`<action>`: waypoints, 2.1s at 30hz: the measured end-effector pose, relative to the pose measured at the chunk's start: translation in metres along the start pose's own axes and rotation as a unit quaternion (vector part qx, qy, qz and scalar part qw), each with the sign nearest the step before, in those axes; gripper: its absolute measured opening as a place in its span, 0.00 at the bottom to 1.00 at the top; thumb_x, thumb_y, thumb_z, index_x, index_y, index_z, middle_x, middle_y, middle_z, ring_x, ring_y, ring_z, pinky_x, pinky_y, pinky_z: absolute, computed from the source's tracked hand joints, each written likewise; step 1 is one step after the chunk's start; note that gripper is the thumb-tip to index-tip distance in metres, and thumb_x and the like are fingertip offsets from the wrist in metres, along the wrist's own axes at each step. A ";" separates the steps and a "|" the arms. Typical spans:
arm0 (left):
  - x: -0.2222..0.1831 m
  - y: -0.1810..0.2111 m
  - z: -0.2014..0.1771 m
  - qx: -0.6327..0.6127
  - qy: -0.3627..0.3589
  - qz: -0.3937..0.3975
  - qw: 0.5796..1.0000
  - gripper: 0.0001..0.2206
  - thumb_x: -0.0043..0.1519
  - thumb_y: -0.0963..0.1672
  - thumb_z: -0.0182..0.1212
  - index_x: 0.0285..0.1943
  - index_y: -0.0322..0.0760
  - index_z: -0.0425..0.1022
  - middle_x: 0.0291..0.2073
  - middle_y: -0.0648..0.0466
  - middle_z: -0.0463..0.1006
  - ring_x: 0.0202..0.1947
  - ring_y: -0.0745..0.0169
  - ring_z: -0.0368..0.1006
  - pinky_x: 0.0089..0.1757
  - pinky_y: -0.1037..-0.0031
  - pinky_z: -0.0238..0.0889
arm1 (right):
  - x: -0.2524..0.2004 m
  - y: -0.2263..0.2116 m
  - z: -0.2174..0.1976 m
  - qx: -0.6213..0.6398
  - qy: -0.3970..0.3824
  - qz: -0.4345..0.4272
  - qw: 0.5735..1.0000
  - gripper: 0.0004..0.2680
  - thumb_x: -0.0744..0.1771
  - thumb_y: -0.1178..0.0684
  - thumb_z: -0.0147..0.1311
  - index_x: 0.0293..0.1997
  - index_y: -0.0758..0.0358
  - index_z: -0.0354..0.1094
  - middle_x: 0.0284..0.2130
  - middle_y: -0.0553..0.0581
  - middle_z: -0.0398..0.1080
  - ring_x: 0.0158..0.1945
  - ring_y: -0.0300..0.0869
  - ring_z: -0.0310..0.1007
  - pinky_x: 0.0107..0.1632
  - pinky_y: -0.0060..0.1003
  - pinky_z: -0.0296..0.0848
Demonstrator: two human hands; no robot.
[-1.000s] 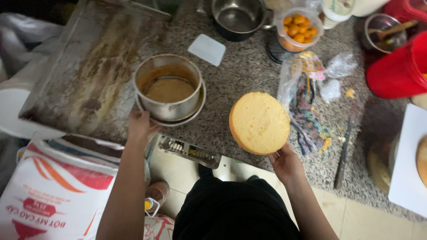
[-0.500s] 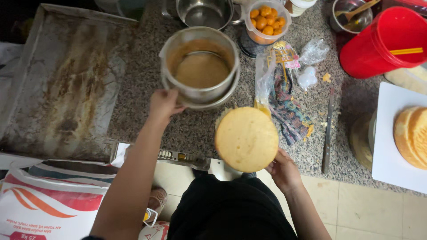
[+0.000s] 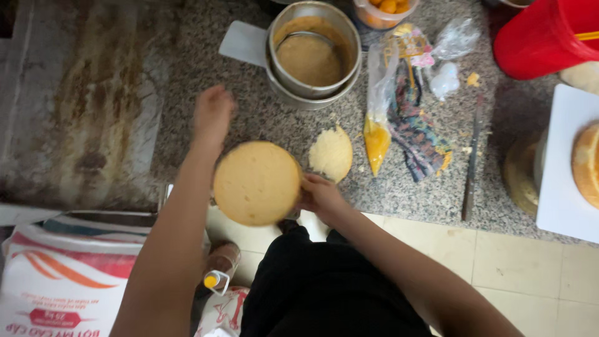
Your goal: The person stacks cake rounds on a square board, uses a knife to cut and trim small pieces of sponge cake, and pipes yellow filling onto the cake layers using a plastic piping bag.
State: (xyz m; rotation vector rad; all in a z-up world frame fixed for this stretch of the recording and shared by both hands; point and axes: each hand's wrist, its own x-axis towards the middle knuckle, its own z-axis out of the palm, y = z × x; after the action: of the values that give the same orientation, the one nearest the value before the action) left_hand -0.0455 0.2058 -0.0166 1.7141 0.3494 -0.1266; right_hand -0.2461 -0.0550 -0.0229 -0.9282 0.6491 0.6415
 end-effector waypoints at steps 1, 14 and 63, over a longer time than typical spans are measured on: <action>-0.012 -0.008 -0.026 0.075 0.040 0.037 0.996 0.17 0.69 0.46 0.57 0.64 0.35 0.69 0.55 0.47 0.77 0.53 0.57 0.75 0.51 0.67 0.68 | 0.018 0.006 0.012 0.018 0.009 0.009 1.000 0.10 0.71 0.51 0.47 0.56 0.62 0.67 0.39 0.55 0.73 0.41 0.43 0.76 0.50 0.46 0.80; -0.197 -0.033 -0.061 0.088 0.267 0.135 0.950 0.14 0.63 0.37 0.58 0.59 0.31 0.71 0.47 0.51 0.72 0.42 0.62 0.68 0.42 0.71 0.65 | 0.110 0.017 0.120 -0.104 0.082 -0.060 0.989 0.13 0.69 0.51 0.48 0.61 0.55 0.67 0.45 0.48 0.74 0.45 0.37 0.74 0.51 0.38 0.72; -0.384 0.118 0.531 0.201 -0.370 0.526 0.739 0.14 0.59 0.34 0.55 0.54 0.30 0.73 0.55 0.43 0.74 0.58 0.42 0.70 0.56 0.57 0.64 | -0.442 -0.050 -0.427 0.381 0.300 -0.367 0.794 0.16 0.70 0.55 0.50 0.63 0.73 0.59 0.54 0.62 0.72 0.54 0.46 0.76 0.56 0.40 0.75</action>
State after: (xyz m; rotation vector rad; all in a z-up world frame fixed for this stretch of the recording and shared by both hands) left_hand -0.3141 -0.3908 0.1081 1.8754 -1.3355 -0.0327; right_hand -0.5867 -0.5426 0.1389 -0.5126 0.9251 -0.6405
